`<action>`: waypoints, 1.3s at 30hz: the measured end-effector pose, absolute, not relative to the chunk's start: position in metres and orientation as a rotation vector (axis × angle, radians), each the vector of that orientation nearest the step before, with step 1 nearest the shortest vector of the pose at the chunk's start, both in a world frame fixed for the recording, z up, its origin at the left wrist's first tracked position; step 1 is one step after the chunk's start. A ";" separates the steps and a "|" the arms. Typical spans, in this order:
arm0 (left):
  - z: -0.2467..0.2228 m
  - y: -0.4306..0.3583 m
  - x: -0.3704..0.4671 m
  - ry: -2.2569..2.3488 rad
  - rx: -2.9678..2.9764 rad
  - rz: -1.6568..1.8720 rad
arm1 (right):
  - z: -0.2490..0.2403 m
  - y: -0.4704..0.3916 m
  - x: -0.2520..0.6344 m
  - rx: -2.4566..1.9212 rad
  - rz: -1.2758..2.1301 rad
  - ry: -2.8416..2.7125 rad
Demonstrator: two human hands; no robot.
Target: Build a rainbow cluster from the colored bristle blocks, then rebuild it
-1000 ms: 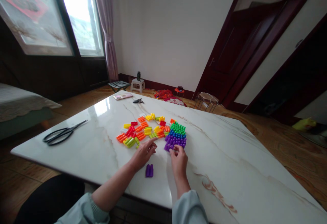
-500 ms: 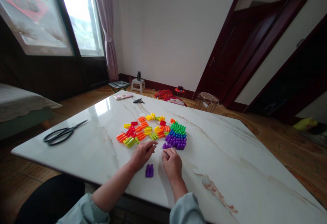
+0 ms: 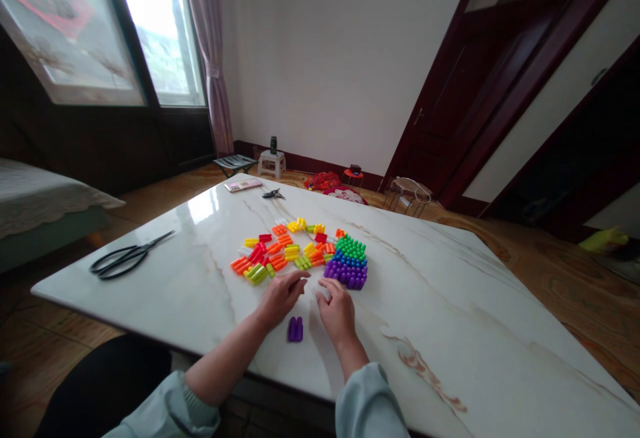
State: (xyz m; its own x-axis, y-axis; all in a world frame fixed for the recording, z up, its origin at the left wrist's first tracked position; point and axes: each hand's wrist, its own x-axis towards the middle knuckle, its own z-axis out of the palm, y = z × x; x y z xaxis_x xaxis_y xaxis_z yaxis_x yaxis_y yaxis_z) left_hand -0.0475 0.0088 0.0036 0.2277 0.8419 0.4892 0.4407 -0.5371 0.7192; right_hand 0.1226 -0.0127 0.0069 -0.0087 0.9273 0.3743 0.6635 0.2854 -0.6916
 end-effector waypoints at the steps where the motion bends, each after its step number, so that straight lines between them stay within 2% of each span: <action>1: 0.004 0.009 -0.048 1.184 2.073 1.250 | 0.011 -0.019 0.119 -1.435 0.450 -1.758; 6: 0.007 0.007 -0.048 1.207 2.069 1.242 | 0.035 -0.057 0.103 -1.375 0.694 -2.089; 11: 0.007 0.007 -0.047 1.211 2.076 1.236 | 0.038 -0.071 0.097 -1.413 0.666 -2.160; 15: 0.007 0.006 -0.048 1.188 2.087 1.232 | 0.025 -0.058 0.101 -1.417 0.710 -1.865; 20: 0.009 0.003 -0.047 1.105 2.104 1.207 | 0.014 -0.041 0.104 -1.255 1.137 -1.108; 23: 0.009 0.003 -0.047 1.057 2.093 1.195 | 0.013 -0.039 0.099 -1.075 1.240 -0.862; 27: 0.008 0.006 -0.047 1.036 2.065 1.209 | 0.013 -0.038 0.096 -1.160 1.080 -1.011; 33: 0.012 0.002 -0.048 0.943 2.091 1.157 | 0.019 -0.039 0.108 -1.489 0.315 -1.591; 35: 0.014 0.000 -0.048 0.928 2.111 1.132 | 0.019 -0.040 0.109 -1.527 0.242 -1.695; 39: 0.015 -0.002 -0.047 0.939 2.129 1.105 | 0.013 -0.038 0.117 -1.492 0.331 -1.746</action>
State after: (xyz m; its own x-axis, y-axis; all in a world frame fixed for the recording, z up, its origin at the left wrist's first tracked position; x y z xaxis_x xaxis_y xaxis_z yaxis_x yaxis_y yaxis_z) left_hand -0.0470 -0.0022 0.0150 0.4158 0.7856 0.4582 0.3258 -0.5990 0.7315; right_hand 0.1170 -0.0376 0.0126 0.0135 0.9180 0.3964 0.7092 0.2706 -0.6510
